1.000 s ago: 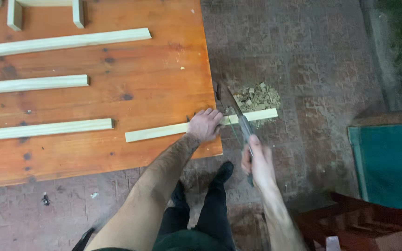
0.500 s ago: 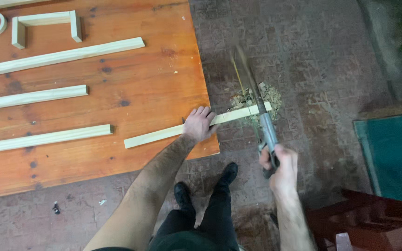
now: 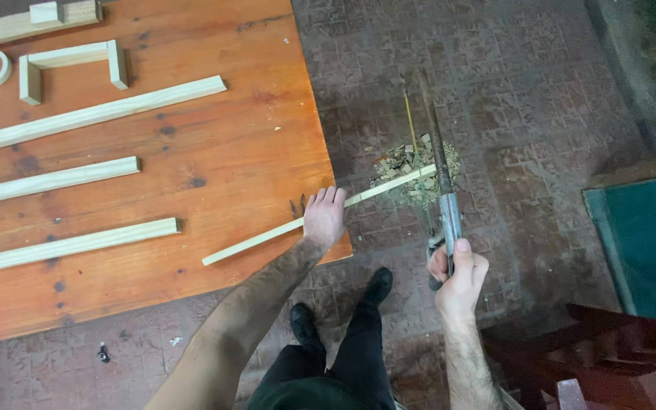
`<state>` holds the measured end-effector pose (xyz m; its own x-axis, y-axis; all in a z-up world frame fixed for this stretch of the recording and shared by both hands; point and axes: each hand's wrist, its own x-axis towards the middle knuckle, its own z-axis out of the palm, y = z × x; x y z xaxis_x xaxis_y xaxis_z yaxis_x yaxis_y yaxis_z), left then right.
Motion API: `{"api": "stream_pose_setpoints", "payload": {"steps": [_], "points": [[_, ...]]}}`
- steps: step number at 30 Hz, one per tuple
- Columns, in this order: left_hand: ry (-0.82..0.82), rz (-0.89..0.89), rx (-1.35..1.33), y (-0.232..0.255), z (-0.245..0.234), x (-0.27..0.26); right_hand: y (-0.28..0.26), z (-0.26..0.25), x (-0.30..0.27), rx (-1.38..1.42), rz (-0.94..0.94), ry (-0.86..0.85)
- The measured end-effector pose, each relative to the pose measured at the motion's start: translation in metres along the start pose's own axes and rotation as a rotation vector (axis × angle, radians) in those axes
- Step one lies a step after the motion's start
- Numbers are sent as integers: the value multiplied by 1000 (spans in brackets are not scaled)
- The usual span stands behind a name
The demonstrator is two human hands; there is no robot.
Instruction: The person uses a hand saw to cut a thin wooden strip on a workbench. They hold the wood steady with one hand while sawing with the other, producing sawdust. The cut piece is separated and placed aside.
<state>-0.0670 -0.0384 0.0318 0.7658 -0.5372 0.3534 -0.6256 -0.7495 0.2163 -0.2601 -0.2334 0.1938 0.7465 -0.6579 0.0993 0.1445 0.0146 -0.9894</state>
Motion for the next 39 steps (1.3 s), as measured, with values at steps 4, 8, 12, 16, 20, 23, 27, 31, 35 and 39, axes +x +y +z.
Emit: {"api": "stream_pose_setpoints", "payload": {"steps": [4,8,12,16,20,23,27,31,35,39], "points": [[43,81,-15,-14,17,0,5,-4,-1,14,2,0],[36,114,16,-21,16,-2,6,-2,-5,-14,-12,-16],[48,135,16,-25,17,2,13,0,-1,31,-17,-25],[15,163,-31,-34,14,15,6,11,-5,55,-11,-25],[-1,171,-127,-52,14,23,23,9,-12,62,26,-37],[-18,267,-209,-66,24,31,51,15,-15,107,44,-30],[-32,479,-277,-66,9,53,84,30,-27,177,72,-54],[-44,497,-266,-76,40,69,134,38,-30,267,115,-65],[-120,492,-210,-81,62,59,169,50,-33,299,127,-75],[-134,502,-237,-83,74,59,192,57,-26,323,107,-62]]}}
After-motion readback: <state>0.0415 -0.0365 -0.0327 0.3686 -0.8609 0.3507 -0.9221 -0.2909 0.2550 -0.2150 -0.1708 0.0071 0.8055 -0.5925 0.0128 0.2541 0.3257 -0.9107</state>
